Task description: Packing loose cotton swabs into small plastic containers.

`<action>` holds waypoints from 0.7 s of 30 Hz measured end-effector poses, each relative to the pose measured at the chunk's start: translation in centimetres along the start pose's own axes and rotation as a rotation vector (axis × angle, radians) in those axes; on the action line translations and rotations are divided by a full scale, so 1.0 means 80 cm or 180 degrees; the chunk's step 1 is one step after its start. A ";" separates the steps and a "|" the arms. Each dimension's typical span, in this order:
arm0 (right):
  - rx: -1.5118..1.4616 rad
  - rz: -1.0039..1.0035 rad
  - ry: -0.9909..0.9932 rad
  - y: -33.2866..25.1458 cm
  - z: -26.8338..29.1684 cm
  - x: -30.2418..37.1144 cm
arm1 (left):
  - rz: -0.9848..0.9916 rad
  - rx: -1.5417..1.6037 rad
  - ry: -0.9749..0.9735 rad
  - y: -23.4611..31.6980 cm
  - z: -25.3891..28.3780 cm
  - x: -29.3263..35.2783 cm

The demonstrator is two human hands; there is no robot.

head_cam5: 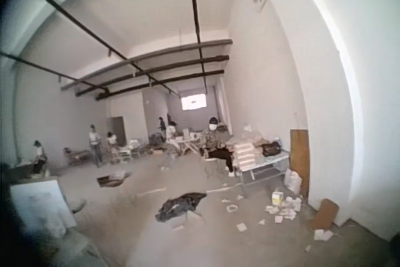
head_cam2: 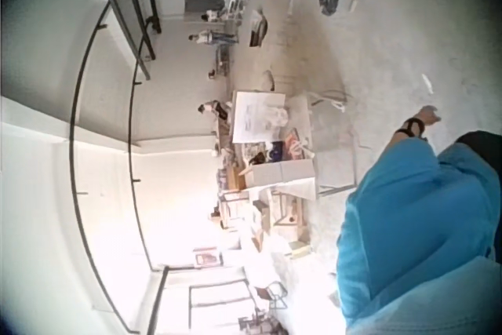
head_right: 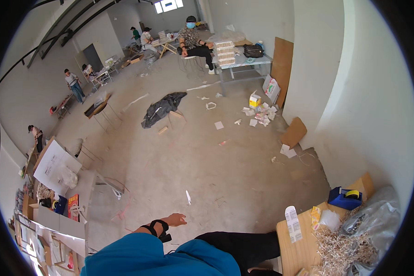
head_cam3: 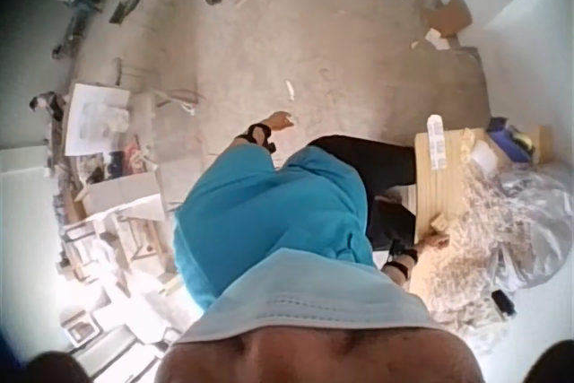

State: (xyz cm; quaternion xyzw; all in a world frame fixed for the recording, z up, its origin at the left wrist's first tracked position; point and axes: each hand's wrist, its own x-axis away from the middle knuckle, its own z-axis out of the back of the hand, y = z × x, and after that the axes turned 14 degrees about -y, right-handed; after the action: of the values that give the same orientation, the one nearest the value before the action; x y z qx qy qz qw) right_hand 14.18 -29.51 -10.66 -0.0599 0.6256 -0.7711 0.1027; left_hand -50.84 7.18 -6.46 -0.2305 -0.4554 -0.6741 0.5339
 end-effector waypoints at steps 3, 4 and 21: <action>0.0606 -0.0209 -0.0020 -0.029 -0.009 -0.004 | 0.0000 0.0018 0.0015 0.002 0.004 0.005; 0.0606 -0.0208 0.0005 -0.049 -0.017 0.001 | -0.0107 0.0053 0.0114 0.005 0.007 0.004; 0.1253 -0.0288 -0.0515 -0.196 -0.032 0.056 | -0.1732 0.0212 0.0491 0.111 0.015 -0.023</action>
State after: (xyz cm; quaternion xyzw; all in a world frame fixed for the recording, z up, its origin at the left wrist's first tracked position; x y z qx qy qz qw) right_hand 7.96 -25.02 3.98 -0.1284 0.4493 -0.8748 0.1276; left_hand -42.18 9.01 -4.08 -0.0301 -0.4805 -0.7928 0.3737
